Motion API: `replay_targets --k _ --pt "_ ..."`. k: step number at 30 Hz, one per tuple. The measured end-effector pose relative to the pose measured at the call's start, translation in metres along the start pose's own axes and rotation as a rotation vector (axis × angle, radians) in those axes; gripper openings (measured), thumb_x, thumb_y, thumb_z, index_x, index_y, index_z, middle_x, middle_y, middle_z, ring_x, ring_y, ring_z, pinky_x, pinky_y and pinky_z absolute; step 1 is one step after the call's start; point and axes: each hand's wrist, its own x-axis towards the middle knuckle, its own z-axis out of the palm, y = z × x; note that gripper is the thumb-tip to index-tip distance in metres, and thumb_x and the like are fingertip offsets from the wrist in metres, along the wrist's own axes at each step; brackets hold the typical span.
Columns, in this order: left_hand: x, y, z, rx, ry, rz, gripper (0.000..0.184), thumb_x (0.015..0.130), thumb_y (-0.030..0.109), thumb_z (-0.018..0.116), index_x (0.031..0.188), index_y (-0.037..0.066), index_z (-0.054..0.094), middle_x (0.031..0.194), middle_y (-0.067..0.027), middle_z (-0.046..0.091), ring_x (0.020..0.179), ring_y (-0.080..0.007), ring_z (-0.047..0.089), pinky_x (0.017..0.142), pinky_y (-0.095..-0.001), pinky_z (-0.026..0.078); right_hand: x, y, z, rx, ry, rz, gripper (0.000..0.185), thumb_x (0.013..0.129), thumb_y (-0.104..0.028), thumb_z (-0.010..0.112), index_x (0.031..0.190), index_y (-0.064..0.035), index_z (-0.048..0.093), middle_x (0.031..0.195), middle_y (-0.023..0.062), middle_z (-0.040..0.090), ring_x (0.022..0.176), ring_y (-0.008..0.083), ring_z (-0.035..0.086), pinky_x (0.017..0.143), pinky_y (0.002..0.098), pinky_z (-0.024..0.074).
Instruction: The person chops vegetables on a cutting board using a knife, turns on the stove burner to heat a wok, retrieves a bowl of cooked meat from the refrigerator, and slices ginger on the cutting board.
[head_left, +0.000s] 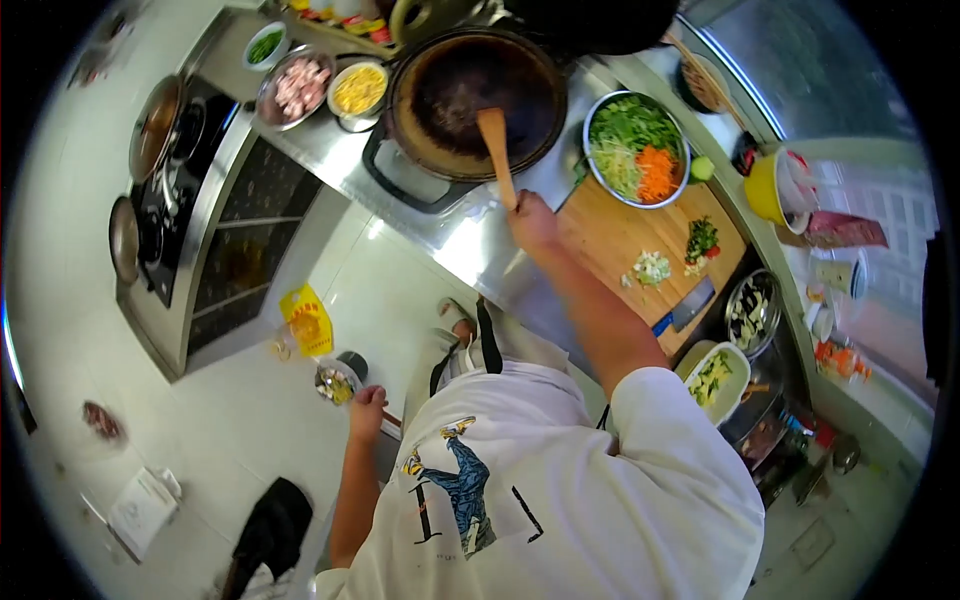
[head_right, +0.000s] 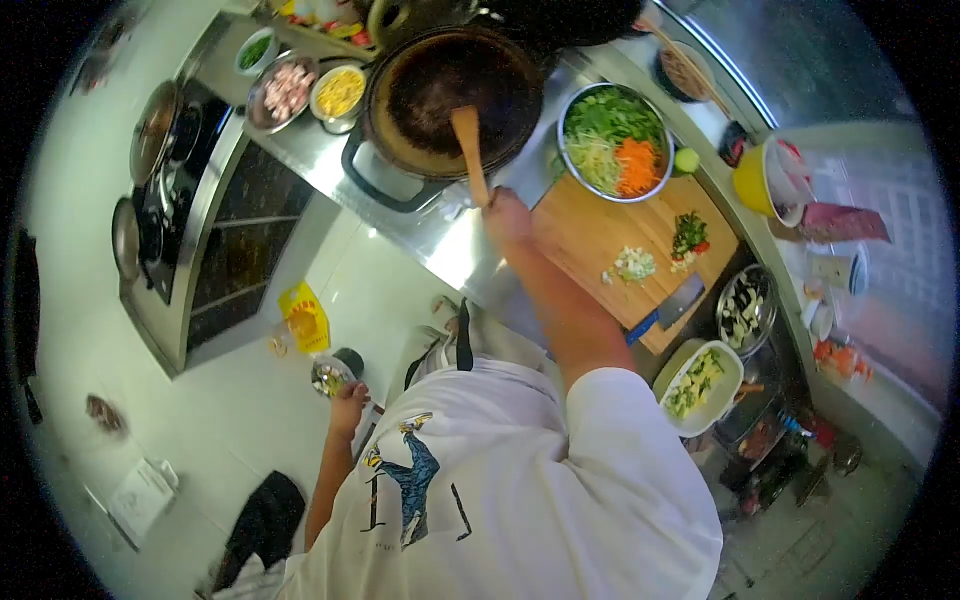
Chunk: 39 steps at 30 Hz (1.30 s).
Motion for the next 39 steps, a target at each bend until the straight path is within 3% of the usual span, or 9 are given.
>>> replay_targets --k 4,6,10,15,17,21,26,29,39 --pt "0.034 0.086 -0.003 0.146 -0.091 0.116 0.028 0.091 0.021 0.059 0.107 -0.002 0.060 0.087 -0.0045 0.064 0.076 -0.0142 0.061 0.070 -0.0267 0.049 -0.025 0.000 -0.025 0.156 0.056 0.131 0.011 0.082 -0.016 0.059 0.085 -0.0051 0.057 0.085 0.0151 0.062 0.079 0.0329 0.061 0.069 0.0382 0.0487" --pt "0.051 0.103 -0.002 0.015 -0.100 0.124 0.028 0.090 0.020 0.060 0.108 -0.002 0.060 0.086 -0.0046 0.064 0.077 -0.0131 0.061 0.071 -0.0249 0.048 -0.038 0.006 -0.049 0.517 0.294 0.076 0.003 0.082 -0.008 0.058 0.083 -0.0058 0.056 0.077 0.0078 0.059 0.071 0.0205 0.058 0.065 0.0301 0.0469" --pt "0.092 0.099 -0.006 0.209 -0.178 0.094 0.025 0.088 0.019 0.061 0.102 -0.002 0.062 0.082 -0.0060 0.066 0.071 -0.0130 0.061 0.067 -0.0257 0.049 -0.026 -0.013 -0.168 0.411 0.697 0.023 0.008 0.080 -0.006 0.060 0.087 -0.0031 0.058 0.076 0.0106 0.058 0.071 0.0224 0.057 0.069 0.0317 0.0470" --pt "0.136 0.099 -0.033 0.426 -0.282 0.047 0.026 0.086 0.023 0.063 0.096 -0.001 0.065 0.079 -0.0064 0.067 0.069 -0.0147 0.063 0.064 -0.0286 0.051 -0.037 0.019 -0.137 0.209 0.574 -0.020 0.013 0.080 -0.004 0.059 0.093 -0.0022 0.062 0.080 0.0139 0.060 0.073 0.0256 0.059 0.067 0.0348 0.0476" --pt "0.130 0.123 -0.043 0.348 -0.211 0.008 0.027 0.085 0.025 0.063 0.095 0.000 0.065 0.079 -0.0065 0.067 0.069 -0.0150 0.063 0.064 -0.0288 0.051 -0.068 -0.013 -0.102 0.269 0.190 0.262 0.014 0.079 -0.005 0.060 0.093 -0.0031 0.063 0.082 0.0144 0.060 0.078 0.0301 0.060 0.069 0.0364 0.0483" --pt "0.159 0.131 -0.075 0.407 -0.185 0.131 0.025 0.086 0.022 0.061 0.097 0.000 0.065 0.082 -0.0072 0.067 0.071 -0.0151 0.065 0.063 -0.0293 0.052 -0.091 -0.049 -0.005 0.100 0.182 -0.204 0.030 0.082 -0.007 0.056 0.112 -0.0068 0.061 0.113 0.0142 0.057 0.100 0.0331 0.056 0.087 0.0395 0.0475" --pt "0.174 0.155 -0.110 0.493 -0.233 0.134 0.025 0.091 0.022 0.057 0.103 0.002 0.063 0.090 -0.0059 0.066 0.076 -0.0156 0.064 0.067 -0.0281 0.049 -0.055 -0.085 0.033 0.014 0.371 -0.179 0.029 0.080 -0.003 0.057 0.109 -0.0036 0.060 0.109 0.0159 0.058 0.097 0.0377 0.055 0.087 0.0416 0.0464" --pt "0.178 0.163 -0.126 0.535 -0.213 0.121 0.023 0.088 0.020 0.059 0.098 -0.001 0.065 0.085 -0.0073 0.067 0.071 -0.0163 0.064 0.068 -0.0280 0.051 -0.044 -0.083 0.053 0.073 0.336 -0.071 0.013 0.078 -0.004 0.056 0.091 0.0003 0.059 0.087 0.0174 0.053 0.086 0.0370 0.054 0.075 0.0445 0.0463" --pt "0.203 0.209 -0.137 0.678 -0.268 0.184 0.023 0.087 0.020 0.060 0.098 0.000 0.065 0.084 -0.0080 0.068 0.072 -0.0156 0.064 0.068 -0.0283 0.051 -0.074 -0.119 0.102 0.104 0.144 -0.128 0.029 0.078 -0.014 0.063 0.106 -0.0092 0.061 0.090 0.0146 0.054 0.087 0.0335 0.055 0.073 0.0432 0.0471"
